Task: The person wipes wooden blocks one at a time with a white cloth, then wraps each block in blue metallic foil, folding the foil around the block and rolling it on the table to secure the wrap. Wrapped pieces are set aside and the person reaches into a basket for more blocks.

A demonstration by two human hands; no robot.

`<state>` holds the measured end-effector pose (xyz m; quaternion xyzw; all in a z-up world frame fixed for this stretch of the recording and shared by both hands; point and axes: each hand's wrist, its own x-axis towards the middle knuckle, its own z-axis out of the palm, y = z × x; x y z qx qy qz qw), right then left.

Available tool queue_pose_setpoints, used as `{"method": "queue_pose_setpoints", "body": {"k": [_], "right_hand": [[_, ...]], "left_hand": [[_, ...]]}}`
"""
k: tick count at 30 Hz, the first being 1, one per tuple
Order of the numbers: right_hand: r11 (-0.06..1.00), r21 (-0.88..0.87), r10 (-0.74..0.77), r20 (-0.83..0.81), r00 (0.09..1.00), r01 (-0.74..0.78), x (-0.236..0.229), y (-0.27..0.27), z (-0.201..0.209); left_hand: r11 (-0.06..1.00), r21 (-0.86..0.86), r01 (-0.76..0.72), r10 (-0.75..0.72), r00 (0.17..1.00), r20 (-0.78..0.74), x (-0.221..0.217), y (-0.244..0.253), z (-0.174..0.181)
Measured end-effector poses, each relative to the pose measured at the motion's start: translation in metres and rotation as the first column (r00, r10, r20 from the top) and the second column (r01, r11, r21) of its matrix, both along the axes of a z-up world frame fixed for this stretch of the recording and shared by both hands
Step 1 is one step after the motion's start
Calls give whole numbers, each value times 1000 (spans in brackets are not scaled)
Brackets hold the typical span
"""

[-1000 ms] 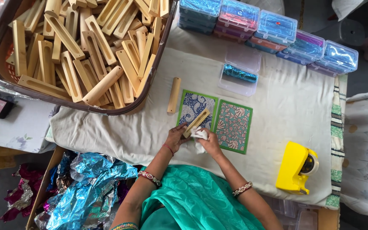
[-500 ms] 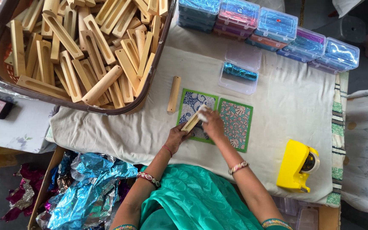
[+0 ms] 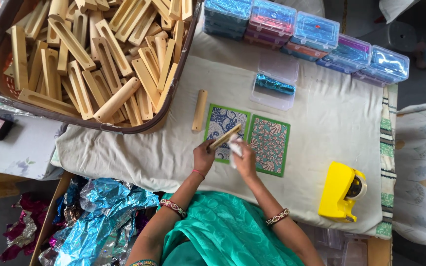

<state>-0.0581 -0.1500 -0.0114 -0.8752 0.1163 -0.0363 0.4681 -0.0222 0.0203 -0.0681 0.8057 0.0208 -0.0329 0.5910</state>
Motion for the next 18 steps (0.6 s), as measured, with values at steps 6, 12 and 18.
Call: {"method": "queue_pose_setpoints", "body": {"k": [6, 12, 18], "right_hand": [[951, -269, 238, 313, 920, -155, 2, 30, 37], [938, -325, 152, 81, 985, -118, 28, -7, -13], [954, -296, 93, 156, 983, -43, 45, -14, -20]], "left_hand": [[988, 135, 73, -89, 989, 116, -4, -12, 65], [996, 0, -93, 93, 992, -81, 0, -4, 35], [660, -678, -324, -218, 781, -585, -1, 0, -52]]}}
